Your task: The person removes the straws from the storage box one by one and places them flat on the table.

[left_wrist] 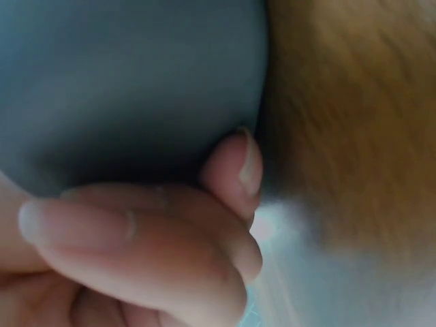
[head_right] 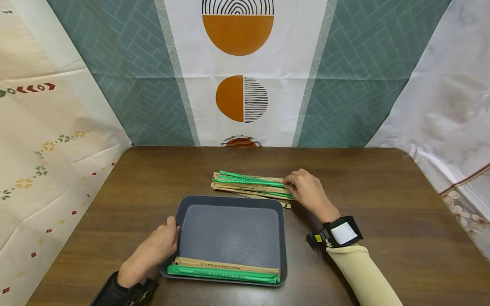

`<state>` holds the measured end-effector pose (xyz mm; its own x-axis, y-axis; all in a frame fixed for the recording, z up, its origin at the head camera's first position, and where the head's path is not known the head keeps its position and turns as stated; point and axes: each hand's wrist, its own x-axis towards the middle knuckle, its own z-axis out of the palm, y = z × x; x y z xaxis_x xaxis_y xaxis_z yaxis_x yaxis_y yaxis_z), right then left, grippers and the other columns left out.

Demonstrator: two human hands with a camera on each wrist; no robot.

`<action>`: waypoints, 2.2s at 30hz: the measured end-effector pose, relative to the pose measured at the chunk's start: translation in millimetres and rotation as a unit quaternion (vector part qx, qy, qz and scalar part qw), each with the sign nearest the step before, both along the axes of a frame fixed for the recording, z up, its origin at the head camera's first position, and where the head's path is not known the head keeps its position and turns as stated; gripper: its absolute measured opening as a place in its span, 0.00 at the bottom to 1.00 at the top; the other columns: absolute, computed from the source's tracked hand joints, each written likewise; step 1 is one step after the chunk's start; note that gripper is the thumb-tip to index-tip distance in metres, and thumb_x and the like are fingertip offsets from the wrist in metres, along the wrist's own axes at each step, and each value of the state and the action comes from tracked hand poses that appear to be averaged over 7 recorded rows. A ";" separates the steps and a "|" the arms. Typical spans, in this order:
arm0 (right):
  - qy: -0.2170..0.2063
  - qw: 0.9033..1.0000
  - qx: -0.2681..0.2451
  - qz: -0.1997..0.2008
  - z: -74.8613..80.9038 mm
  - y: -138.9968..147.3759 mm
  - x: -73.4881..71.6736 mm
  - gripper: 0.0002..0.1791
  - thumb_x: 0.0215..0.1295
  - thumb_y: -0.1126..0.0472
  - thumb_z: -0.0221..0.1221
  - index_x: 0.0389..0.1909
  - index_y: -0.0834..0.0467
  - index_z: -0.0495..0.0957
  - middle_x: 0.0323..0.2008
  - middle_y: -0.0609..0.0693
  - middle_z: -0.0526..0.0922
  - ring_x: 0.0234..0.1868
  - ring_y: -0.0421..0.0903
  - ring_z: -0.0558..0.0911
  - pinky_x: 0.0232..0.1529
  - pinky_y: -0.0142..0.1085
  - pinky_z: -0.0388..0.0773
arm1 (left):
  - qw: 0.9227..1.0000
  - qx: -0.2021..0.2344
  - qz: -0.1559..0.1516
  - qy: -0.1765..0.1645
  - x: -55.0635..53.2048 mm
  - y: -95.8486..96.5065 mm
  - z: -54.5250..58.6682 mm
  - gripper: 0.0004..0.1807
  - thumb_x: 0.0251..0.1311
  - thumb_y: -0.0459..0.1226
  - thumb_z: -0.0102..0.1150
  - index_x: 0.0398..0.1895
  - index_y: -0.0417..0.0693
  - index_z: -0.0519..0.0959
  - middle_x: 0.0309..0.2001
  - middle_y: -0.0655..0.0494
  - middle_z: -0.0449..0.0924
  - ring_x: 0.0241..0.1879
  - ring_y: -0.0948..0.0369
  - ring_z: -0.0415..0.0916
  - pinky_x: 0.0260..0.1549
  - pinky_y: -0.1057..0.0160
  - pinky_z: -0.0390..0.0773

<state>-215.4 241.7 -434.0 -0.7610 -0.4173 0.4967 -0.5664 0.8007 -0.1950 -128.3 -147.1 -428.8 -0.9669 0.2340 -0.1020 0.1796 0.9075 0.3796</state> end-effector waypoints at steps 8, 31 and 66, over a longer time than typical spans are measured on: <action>-0.022 1.000 0.008 -0.010 0.3 -1.8 -0.8 0.06 0.48 0.65 0.67 0.30 0.57 0.84 0.27 0.50 0.83 0.31 0.47 0.76 0.26 0.44 0.76 | 1.000 -0.002 0.004 -0.010 0.6 -0.4 2.5 0.08 0.65 0.30 0.44 0.29 0.36 0.60 0.16 0.46 0.67 0.16 0.53 0.72 0.13 0.57 0.69; -0.214 0.950 0.121 0.195 38.9 -82.9 104.8 0.06 0.50 0.56 0.67 0.27 0.52 0.81 0.24 0.41 0.79 0.23 0.33 0.74 0.21 0.30 0.74 | 1.000 -0.007 -0.002 -0.012 6.9 5.3 7.6 0.07 0.65 0.30 0.45 0.31 0.35 0.62 0.17 0.45 0.67 0.16 0.52 0.71 0.13 0.57 0.69; -0.260 0.929 0.064 0.255 29.2 -81.8 119.7 0.13 0.55 0.64 0.61 0.16 0.47 0.71 0.15 0.35 0.68 0.15 0.26 0.62 0.16 0.19 0.56 | 0.997 -0.006 0.020 -0.072 3.6 2.9 8.0 0.09 0.65 0.33 0.46 0.33 0.35 0.61 0.22 0.44 0.68 0.22 0.51 0.71 0.20 0.51 0.72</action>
<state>-95.7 159.9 -404.8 -0.5708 -0.8202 0.0379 -0.7344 0.4893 -0.4704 -124.7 -144.2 -420.9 -0.9506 0.1936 -0.2427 0.0879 0.9175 0.3879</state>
